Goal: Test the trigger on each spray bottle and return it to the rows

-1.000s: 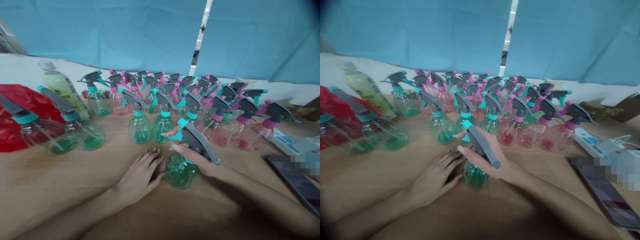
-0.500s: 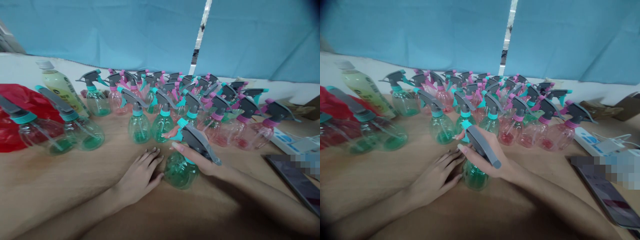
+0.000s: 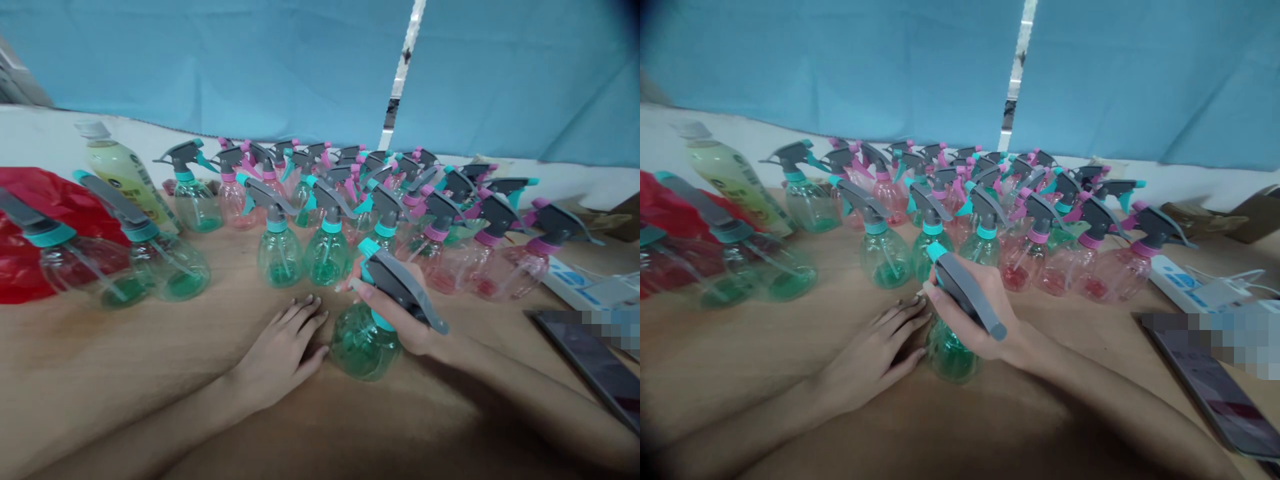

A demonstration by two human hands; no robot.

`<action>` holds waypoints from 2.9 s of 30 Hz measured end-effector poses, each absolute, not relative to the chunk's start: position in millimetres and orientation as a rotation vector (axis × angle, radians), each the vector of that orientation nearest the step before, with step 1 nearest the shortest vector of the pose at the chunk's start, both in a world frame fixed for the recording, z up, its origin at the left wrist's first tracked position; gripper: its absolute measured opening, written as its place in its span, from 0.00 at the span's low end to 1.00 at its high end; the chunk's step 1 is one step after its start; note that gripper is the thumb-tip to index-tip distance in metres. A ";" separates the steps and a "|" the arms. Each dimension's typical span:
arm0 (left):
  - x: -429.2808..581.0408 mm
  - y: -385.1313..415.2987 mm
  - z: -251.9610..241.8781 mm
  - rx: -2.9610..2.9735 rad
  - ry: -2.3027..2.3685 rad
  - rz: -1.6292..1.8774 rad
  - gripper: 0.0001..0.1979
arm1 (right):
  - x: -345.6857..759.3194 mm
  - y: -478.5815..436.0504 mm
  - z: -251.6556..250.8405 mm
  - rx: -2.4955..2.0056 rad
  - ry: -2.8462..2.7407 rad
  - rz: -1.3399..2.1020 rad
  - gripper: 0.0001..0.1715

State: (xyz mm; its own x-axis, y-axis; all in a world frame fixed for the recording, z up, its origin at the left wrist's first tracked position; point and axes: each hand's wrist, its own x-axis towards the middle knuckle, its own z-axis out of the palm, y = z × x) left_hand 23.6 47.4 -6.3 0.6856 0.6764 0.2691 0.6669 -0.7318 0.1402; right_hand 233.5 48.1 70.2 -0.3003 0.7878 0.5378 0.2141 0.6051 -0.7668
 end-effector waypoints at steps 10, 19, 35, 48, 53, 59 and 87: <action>24.2 47.6 -4.3 2.845 1.146 0.428 0.23 | 233.0 46.3 67.7 -0.851 -1.796 0.756 0.05; 25.2 46.8 -0.1 2.838 1.142 0.391 0.23 | 229.3 45.8 73.0 -0.880 -1.771 0.794 0.09; 25.5 46.6 1.0 2.834 1.131 0.398 0.22 | 230.5 44.6 73.9 -0.862 -1.772 0.829 0.10; 26.3 45.8 2.2 2.841 1.156 0.347 0.22 | 231.4 44.9 74.3 -0.859 -1.798 0.804 0.09; 25.7 46.2 0.0 2.846 1.146 0.377 0.23 | 231.0 44.9 75.1 -0.883 -1.790 0.819 0.09; 25.2 46.6 0.0 2.819 1.130 0.415 0.23 | 231.1 45.6 73.9 -0.884 -1.791 0.808 0.09; 24.3 47.2 -4.2 2.827 1.128 0.465 0.24 | 234.5 48.9 68.3 -0.822 -1.787 0.790 0.10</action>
State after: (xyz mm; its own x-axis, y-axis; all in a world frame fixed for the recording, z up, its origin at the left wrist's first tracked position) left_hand 24.3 47.2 -4.2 0.6865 0.6814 0.2538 0.6624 -0.7300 0.1682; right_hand 234.5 48.9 68.3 -0.2930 0.8153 0.4994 0.1794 0.5600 -0.8088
